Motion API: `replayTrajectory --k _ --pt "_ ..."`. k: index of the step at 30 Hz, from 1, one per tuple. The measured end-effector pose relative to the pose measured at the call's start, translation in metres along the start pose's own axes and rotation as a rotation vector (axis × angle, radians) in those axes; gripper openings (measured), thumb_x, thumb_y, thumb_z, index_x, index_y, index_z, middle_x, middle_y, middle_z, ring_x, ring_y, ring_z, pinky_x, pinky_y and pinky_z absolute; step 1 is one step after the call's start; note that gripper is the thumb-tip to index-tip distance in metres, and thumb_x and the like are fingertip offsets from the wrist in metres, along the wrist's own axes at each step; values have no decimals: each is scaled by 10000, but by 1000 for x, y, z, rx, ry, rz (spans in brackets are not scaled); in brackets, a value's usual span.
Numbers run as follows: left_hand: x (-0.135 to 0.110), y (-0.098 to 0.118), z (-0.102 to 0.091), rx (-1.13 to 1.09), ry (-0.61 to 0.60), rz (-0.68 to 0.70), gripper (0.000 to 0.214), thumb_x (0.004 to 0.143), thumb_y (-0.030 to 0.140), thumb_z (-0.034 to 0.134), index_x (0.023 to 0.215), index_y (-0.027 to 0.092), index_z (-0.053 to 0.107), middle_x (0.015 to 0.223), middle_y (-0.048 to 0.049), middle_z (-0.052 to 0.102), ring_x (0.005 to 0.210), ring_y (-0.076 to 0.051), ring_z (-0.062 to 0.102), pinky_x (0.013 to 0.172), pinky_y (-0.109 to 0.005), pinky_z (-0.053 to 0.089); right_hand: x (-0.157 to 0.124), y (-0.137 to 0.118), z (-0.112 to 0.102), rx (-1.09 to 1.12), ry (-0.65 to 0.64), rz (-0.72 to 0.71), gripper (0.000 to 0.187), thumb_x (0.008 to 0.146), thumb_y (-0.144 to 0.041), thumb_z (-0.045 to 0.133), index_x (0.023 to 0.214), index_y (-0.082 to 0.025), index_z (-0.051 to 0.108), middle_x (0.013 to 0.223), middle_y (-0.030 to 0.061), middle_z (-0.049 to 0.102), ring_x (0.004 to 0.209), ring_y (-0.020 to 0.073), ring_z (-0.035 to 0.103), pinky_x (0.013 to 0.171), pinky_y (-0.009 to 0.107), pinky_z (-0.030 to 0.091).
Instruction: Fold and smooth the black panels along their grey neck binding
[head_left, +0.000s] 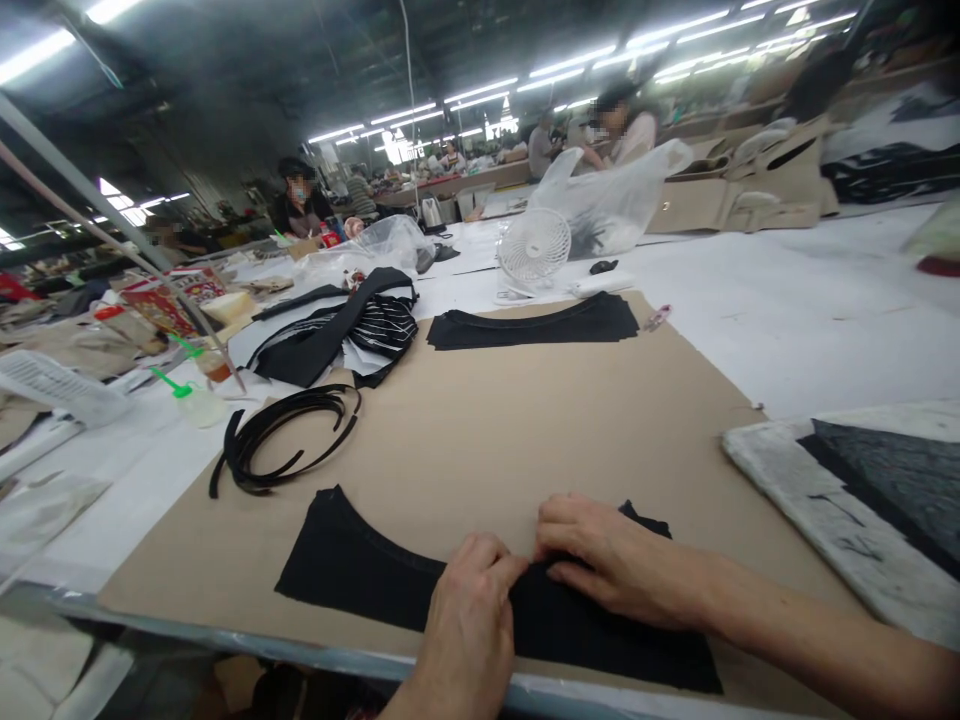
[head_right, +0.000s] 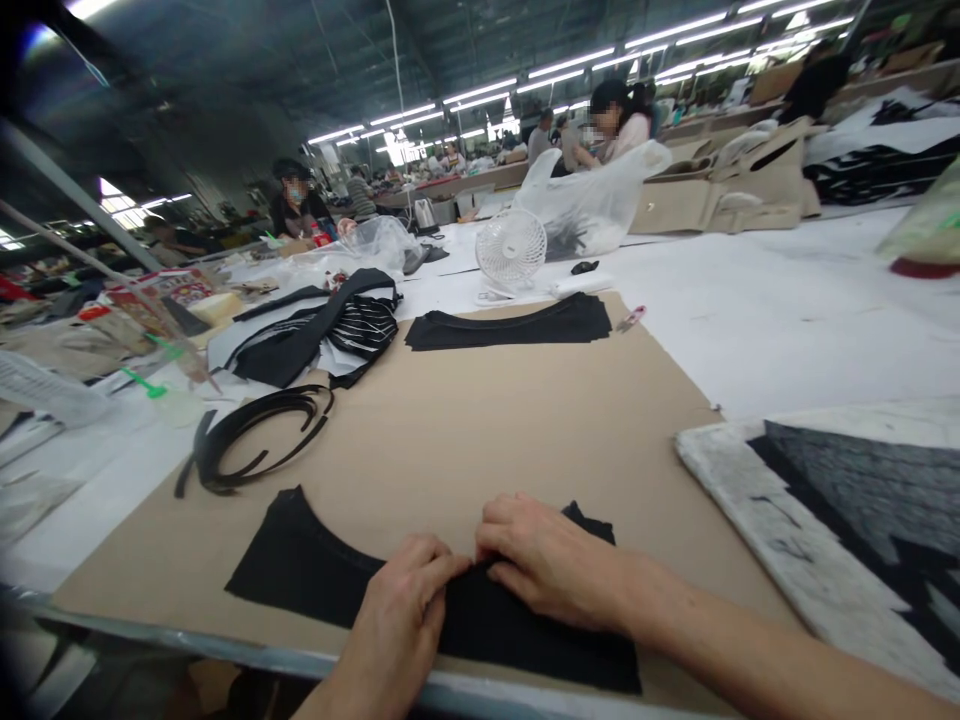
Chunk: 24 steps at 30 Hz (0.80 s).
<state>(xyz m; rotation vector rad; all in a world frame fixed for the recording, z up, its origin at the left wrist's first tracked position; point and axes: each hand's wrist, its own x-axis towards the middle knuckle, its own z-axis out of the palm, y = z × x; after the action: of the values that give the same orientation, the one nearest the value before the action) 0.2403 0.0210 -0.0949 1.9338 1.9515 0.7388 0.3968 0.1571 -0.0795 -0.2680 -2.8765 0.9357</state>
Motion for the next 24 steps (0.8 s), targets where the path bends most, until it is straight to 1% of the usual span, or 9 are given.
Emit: replayTrajectory --k 3,6,7,8,11,14,17,20,24 --pt "-13 -7 19 143 126 170 420 794 3 351 1041 152 657 864 -74 628 812 -221 562 725 -357 508 -7 1 3 -125 -4 -61 115 928 -122 473 893 -199 551 928 19 568 890 171 505 814 314 362" --pt "-28 -20 36 317 349 350 487 816 9 317 1228 75 569 1036 -123 648 992 -241 557 849 -371 477 -12 4 8 -270 -16 -129 172 961 -140 399 903 -184 554 908 39 565 844 185 479 776 332 351" --pt "-32 -24 38 369 381 396 501 816 6 320 1258 67 548 1109 -127 640 1067 -239 539 898 -363 455 -13 5 10 -304 -14 -150 181 962 -137 387 920 -178 559 906 45 565 834 189 470 762 335 348" --pt "-35 -27 37 415 376 434 504 818 9 334 1275 69 539 1163 -121 630 1120 -231 522 932 -348 435 -14 7 12 -330 -8 -165 186 962 -135 381 945 -171 563 909 52 565 830 194 463 755 338 344" --pt "-37 -31 24 453 258 496 496 823 48 402 1301 95 526 1220 -90 619 1146 -205 524 961 -317 412 -16 9 16 -379 3 -199 202 961 -135 377 1024 -159 567 919 61 565 823 200 452 748 343 337" --pt "-30 -23 13 308 171 407 458 835 69 413 1265 148 550 1126 -67 648 1019 -191 577 912 -344 430 -18 6 14 -411 -9 -200 184 951 -130 394 995 -163 570 906 58 559 811 197 449 745 340 338" --pt "-19 -9 12 186 168 240 404 868 87 409 1223 199 566 960 -52 643 884 -198 584 847 -382 439 -19 2 10 -393 -18 -177 181 956 -138 390 962 -173 567 892 51 558 810 193 457 743 332 347" --pt "-7 4 17 123 136 130 383 843 71 440 1166 218 585 997 -57 620 928 -219 567 853 -398 446 -20 1 4 -291 8 -120 139 952 -167 437 1022 -179 557 933 48 566 871 189 477 790 321 363" --pt "6 14 19 4 -8 56 453 786 6 403 1143 209 595 988 -55 610 935 -217 550 841 -385 469 -26 8 -3 -200 43 -41 103 888 -176 559 990 -181 552 957 38 573 901 184 490 828 318 365"
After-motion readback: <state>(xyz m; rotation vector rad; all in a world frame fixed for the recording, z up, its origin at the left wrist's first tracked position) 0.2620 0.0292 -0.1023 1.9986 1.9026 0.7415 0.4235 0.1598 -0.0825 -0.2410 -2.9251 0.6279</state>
